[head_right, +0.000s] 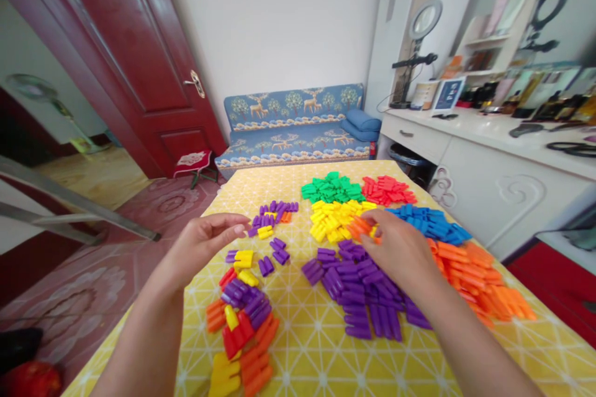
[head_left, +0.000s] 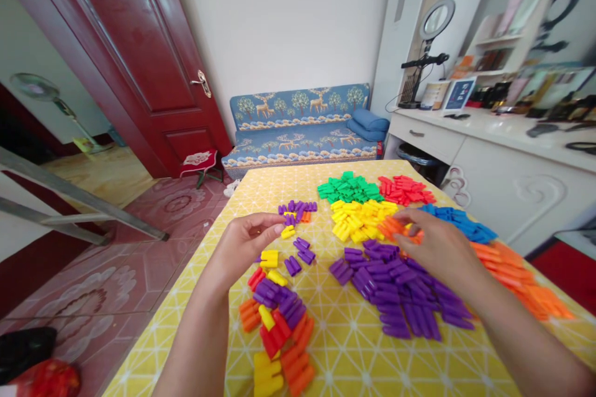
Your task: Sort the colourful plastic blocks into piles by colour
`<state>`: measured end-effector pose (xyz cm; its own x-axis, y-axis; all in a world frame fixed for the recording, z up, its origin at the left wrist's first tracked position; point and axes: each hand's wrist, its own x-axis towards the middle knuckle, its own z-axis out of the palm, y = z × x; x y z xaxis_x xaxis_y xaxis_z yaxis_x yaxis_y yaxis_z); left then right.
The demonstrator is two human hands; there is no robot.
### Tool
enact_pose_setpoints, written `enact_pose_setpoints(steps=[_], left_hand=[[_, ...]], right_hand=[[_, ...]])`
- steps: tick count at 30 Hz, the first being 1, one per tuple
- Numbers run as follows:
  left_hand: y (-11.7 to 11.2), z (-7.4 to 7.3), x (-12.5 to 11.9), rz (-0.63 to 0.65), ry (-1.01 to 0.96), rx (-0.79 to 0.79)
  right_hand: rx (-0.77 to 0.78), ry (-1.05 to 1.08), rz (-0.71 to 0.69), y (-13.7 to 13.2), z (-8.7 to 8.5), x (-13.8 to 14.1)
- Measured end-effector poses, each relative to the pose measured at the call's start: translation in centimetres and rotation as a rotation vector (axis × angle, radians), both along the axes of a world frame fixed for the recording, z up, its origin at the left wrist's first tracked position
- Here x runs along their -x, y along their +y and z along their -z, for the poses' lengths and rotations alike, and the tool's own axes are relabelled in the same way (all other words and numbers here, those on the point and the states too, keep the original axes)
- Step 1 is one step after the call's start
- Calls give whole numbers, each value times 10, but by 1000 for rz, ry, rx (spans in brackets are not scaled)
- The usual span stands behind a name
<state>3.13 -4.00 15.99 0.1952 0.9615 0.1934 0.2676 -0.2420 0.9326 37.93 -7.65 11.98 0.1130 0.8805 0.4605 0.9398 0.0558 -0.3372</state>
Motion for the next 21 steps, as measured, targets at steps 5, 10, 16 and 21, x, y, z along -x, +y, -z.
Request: enact_pose_setpoints(steps=[5, 10, 16, 21], left_hand=[[3, -2, 7, -55, -2, -32], [4, 0, 7, -71, 15, -48], [7, 5, 14, -47, 45, -50], [5, 4, 15, -71, 25, -65]], right_hand=[[188, -221, 45, -9, 24, -86], [203, -266, 20, -15, 38, -98], [207, -321, -22, -8, 54, -112], [78, -248, 17, -13, 41, -73]])
